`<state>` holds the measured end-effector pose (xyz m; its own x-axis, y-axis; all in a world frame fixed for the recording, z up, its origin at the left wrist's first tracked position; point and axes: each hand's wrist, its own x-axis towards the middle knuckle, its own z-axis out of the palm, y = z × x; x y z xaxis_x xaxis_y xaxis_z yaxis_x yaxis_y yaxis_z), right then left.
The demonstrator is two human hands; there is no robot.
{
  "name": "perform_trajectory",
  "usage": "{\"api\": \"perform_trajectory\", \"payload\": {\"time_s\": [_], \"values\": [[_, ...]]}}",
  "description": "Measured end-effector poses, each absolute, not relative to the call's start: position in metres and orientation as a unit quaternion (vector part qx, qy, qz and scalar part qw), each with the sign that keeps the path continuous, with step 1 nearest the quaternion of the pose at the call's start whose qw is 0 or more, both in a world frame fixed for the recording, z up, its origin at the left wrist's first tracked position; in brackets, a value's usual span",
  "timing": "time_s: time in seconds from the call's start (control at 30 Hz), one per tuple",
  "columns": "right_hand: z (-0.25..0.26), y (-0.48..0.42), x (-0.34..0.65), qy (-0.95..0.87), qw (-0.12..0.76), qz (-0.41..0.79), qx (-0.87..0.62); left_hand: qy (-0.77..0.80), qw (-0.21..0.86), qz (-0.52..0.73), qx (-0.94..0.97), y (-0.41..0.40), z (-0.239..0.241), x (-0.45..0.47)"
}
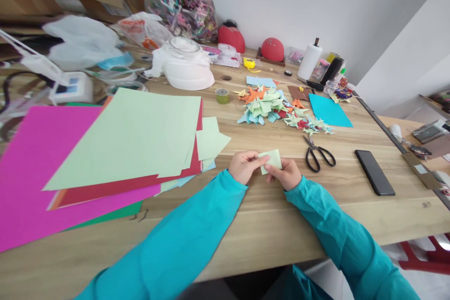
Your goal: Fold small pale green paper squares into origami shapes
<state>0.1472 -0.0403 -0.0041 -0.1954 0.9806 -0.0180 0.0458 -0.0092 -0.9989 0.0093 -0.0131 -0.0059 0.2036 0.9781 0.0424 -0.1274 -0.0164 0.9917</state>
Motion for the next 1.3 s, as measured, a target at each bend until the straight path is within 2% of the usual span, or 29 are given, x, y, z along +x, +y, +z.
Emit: {"api": "perform_trajectory", "payload": {"time_s": [0.5,0.73,0.97,1.07,1.17,1.3], "values": [[0.001,-0.043,0.146,-0.574,0.412,0.519,-0.481,0.418,0.650,0.505,0.384,-0.012,-0.010,0.012],[0.000,-0.042,0.148,-0.582,0.409,0.519,-0.474,0.412,0.619,0.493,0.451,-0.010,-0.010,0.009],[-0.003,-0.040,0.147,-0.542,0.425,0.561,-0.459,0.373,0.670,0.489,0.416,-0.012,-0.010,0.012],[-0.005,-0.040,0.147,-0.523,0.434,0.571,-0.460,0.383,0.649,0.495,0.433,-0.015,-0.004,0.013],[-0.007,-0.038,0.148,-0.540,0.447,0.542,-0.463,0.410,0.616,0.492,0.458,-0.016,0.001,0.012],[-0.010,-0.035,0.152,-0.563,0.527,0.423,-0.476,0.430,0.600,0.489,0.466,-0.016,0.003,0.010]]}}
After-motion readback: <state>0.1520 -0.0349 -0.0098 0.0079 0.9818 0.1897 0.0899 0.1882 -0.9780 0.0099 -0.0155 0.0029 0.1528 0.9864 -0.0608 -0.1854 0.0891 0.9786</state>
